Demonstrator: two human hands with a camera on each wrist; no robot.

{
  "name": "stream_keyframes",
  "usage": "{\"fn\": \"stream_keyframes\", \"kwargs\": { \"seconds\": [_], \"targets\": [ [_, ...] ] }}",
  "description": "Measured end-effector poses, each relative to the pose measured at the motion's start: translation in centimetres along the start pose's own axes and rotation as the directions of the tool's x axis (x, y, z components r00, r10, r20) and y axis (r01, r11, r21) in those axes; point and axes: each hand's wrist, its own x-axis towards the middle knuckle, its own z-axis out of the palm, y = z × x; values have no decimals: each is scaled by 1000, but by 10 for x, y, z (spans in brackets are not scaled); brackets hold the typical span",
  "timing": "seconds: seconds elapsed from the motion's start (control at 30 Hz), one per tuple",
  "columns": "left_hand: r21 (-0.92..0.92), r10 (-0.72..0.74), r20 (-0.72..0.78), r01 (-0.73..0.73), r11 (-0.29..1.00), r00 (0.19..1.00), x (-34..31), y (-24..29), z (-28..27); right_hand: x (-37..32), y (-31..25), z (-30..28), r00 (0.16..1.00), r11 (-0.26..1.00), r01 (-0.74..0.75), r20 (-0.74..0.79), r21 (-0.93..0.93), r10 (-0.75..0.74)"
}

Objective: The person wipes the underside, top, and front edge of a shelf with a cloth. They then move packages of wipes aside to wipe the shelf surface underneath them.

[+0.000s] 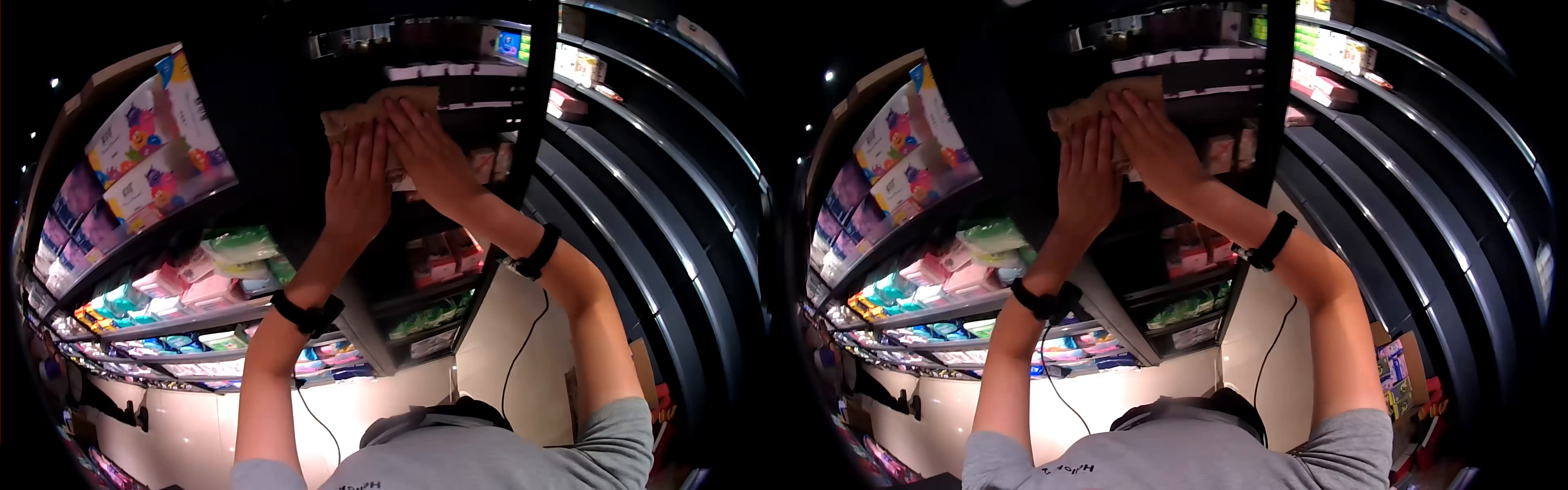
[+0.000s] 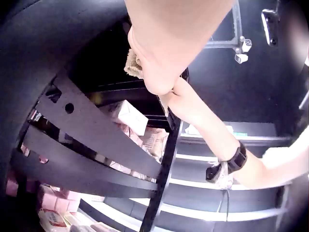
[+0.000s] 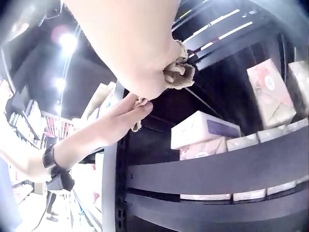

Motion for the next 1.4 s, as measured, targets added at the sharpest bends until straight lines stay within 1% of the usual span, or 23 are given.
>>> {"fn": "stream_keyframes", "kwargs": {
  "seconds": [0.07, 0.13, 0.2, 0.23, 0.37, 0.43, 0.47, 0.5, 0.53, 0.6, 0.63, 0.7, 0.73, 0.8, 1.0, 1.03, 1.07, 1.1, 1.17, 1.2, 1.27, 1.33, 1.4],
  "targets": [
    [13, 48, 48, -48, 999, 998, 8, 6, 8, -6, 13, -5, 997, 997, -22, 70, 74, 17],
    [46, 87, 34, -89, 995, 996, 17, 16, 15, -13, 27, -6, 992, 1000, -22, 121, 9, 21],
    [11, 129, 8, -129, 992, 992, 25, 27, 22, -22, 40, -5, 999, 1000, -17, 38, -11, 17],
    [-40, 133, -8, -133, 990, 991, 31, 34, 24, -24, 49, -8, 998, 997, -7, 69, -73, 12],
    [-148, 176, -39, -180, 972, 984, 60, 73, 24, -48, 99, -20, 999, 1000, -18, -28, -19, 18],
    [-216, 209, -126, -233, 948, 970, 81, 94, 32, -60, 130, -18, 998, 996, 12, -56, -91, -18],
    [-166, 235, -172, -263, 950, 957, 90, 105, 38, -71, 143, -20, 983, 999, 27, -180, -35, -33],
    [-116, 262, -211, -291, 950, 942, 94, 117, 46, -83, 150, -18, 972, 994, -28, -228, 105, 52],
    [-126, 254, -170, -277, 953, 952, 92, 131, 55, -92, 159, -20, 975, 997, -17, -220, 76, 33],
    [-140, 322, -253, -363, 921, 912, 83, 160, 69, -129, 162, -4, 969, 972, -74, -213, 223, 123],
    [-138, 315, -226, -350, 926, 922, 73, 175, 76, -153, 157, 8, 970, 965, -75, -205, 252, 128],
    [-312, 336, -81, -344, 886, 938, 47, 196, 93, -203, 135, 41, 914, 800, -296, -89, 522, 396],
    [-294, 337, -73, -343, 892, 939, 34, 200, 100, -223, 124, 51, 925, 816, -271, -98, 511, 368],
    [-370, 251, 95, -200, 907, 963, 3, 207, 115, -251, 101, 57, 950, 837, -239, -58, 492, 305],
    [-218, 156, 234, -104, 970, 960, -49, 193, 122, -258, 55, 62, 978, 845, -208, 102, 493, 181],
    [-242, 62, 279, 7, 970, 958, -54, 192, 115, -254, 43, 63, 962, 824, -261, 207, 504, 178],
    [-208, 29, 287, 32, 978, 958, -62, 187, 110, -248, 32, 66, 936, 804, -310, 310, 507, 166],
    [-163, -59, 287, 110, 981, 956, -71, 180, 106, -241, 20, 72, 930, 773, -327, 332, 544, 160],
    [-118, -252, 284, 295, 948, 925, -92, 167, 93, -225, 0, 73, 961, 728, -267, 235, 632, 148],
    [-97, -270, 281, 307, 947, 921, -99, 159, 81, -218, -10, 72, 974, 691, -225, 153, 687, 165],
    [183, -379, 276, 339, 923, 883, -115, 141, 57, -203, -32, 71, 977, 659, -207, 194, 723, 93],
    [212, -461, 259, 415, 885, 849, -133, 119, 42, -185, -56, 69, 960, 615, -207, 278, 761, -20],
    [228, -459, 188, 416, 880, 868, -139, 104, 25, -168, -80, 58, 971, 536, -214, 238, 817, 24]
  ]
}}
